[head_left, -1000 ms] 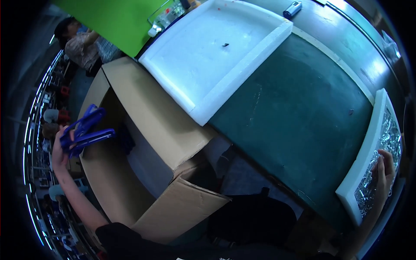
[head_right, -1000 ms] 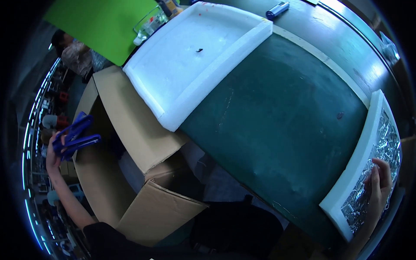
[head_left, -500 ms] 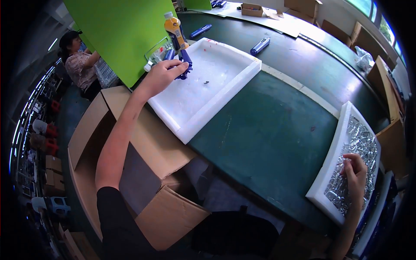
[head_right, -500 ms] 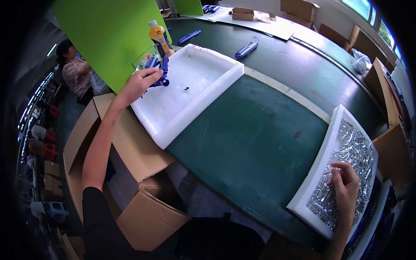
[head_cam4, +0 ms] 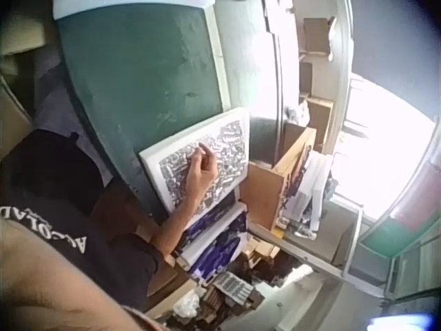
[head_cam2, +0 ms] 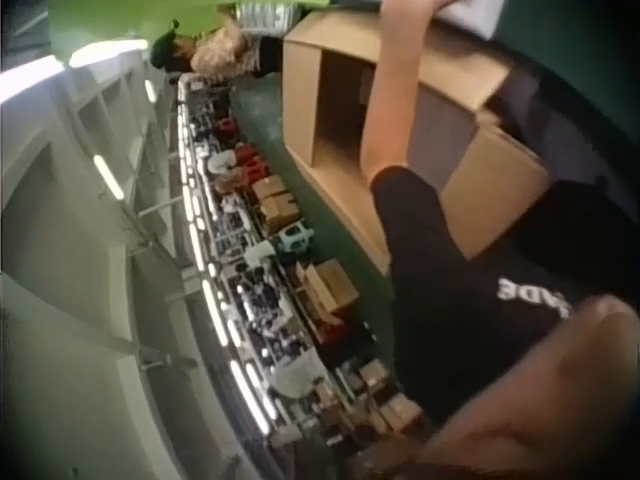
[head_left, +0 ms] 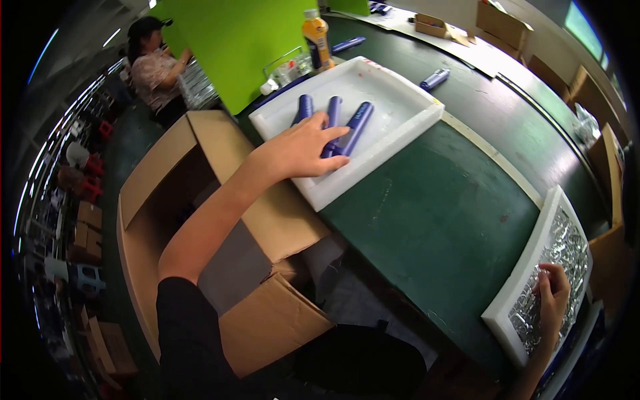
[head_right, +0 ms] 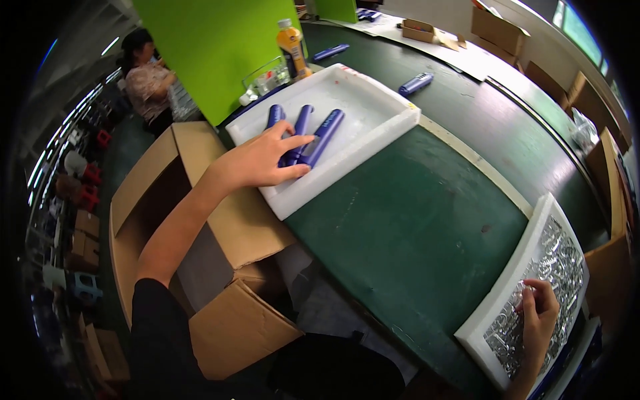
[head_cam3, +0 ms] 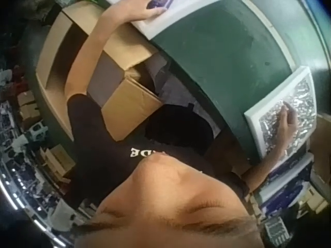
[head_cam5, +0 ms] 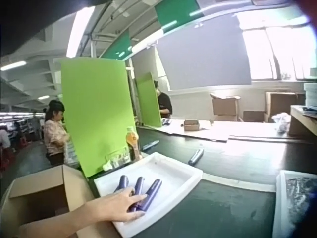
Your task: The person inserts small metal clips into blue plastic housings by hand, taking the clips from a white foam tray and the housings from a cardboard box.
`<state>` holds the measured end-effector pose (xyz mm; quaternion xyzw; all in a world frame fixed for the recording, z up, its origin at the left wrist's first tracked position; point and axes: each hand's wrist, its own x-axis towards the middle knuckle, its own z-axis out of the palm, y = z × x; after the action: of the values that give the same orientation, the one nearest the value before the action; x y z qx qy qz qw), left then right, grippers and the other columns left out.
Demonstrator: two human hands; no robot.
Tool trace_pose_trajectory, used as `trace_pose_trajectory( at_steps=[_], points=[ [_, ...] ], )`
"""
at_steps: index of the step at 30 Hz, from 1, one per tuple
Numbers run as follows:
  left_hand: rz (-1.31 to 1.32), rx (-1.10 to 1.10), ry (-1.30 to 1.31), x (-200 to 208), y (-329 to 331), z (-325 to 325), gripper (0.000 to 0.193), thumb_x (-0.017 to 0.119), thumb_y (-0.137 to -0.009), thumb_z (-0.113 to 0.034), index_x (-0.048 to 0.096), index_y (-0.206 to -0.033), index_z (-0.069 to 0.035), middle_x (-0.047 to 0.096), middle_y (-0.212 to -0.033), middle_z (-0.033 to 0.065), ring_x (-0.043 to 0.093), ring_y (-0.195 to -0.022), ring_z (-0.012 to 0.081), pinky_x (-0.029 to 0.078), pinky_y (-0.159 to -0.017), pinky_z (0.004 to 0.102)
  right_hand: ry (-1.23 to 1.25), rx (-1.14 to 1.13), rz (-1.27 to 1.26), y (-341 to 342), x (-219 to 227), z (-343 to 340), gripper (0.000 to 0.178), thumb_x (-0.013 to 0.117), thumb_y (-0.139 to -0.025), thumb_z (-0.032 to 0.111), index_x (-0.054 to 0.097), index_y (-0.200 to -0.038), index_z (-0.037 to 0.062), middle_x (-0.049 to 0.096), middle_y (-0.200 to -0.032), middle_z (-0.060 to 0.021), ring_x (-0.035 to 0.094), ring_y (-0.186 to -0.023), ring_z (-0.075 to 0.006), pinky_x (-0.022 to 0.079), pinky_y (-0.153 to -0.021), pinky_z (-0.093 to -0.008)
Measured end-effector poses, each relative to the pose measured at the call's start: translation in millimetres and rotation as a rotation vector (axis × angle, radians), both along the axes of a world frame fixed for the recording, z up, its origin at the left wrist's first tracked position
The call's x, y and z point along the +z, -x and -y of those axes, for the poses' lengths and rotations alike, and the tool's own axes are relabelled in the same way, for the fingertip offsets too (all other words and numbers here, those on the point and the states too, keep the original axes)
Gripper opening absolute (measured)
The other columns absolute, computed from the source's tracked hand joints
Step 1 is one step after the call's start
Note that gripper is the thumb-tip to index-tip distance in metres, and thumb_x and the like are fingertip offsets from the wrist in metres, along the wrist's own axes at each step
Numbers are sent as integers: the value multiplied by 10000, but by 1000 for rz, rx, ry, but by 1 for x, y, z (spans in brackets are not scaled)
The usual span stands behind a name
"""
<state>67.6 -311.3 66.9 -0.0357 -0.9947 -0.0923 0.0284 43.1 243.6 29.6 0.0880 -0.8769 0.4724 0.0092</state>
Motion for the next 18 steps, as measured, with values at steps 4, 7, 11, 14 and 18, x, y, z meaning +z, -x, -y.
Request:
trace_pose_trajectory(
  at_steps=[4,7,11,14,18],
  points=[
    [-213,-67,141,16,-5,5,492,636,-925,-413,614,-1285,-77,550,-1218,161,623,-1025,349,504,-906,414,-19,22,0,3,-7,-6,133,576,-979,78,636,-1082,19,506,-696,32,478,-615,-38,367,-560,-191],
    [-396,-106,27,33,-28,19,288,635,-917,-274,633,-1045,-16,597,-1019,147,633,-866,314,506,-799,393,-18,23,40,8,-13,-11,148,562,-992,92,632,-1107,29,506,-707,33,479,-624,-40,379,-574,-187],
    [546,331,-165,56,-96,66,249,513,-871,-206,606,-737,-17,532,-594,44,526,-540,151,412,-522,315,-71,9,-22,12,-21,-26,161,539,-1017,125,635,-1111,37,459,-739,49,402,-639,-24,307,-572,-185],
    [967,737,-59,10,-138,112,304,489,-863,-219,696,-855,5,671,-718,95,652,-581,193,572,-623,352,-78,-41,-29,15,-22,-40,180,552,-1018,157,638,-1127,43,441,-754,63,363,-650,-24,269,-568,-190],
    [778,671,207,-94,-191,194,362,543,-900,-262,670,-1091,18,694,-1097,219,667,-1036,369,535,-903,454,-162,6,-44,12,-7,-23,230,543,-1026,187,638,-1175,40,478,-804,65,360,-673,-21,270,-573,-188]
  ],
)
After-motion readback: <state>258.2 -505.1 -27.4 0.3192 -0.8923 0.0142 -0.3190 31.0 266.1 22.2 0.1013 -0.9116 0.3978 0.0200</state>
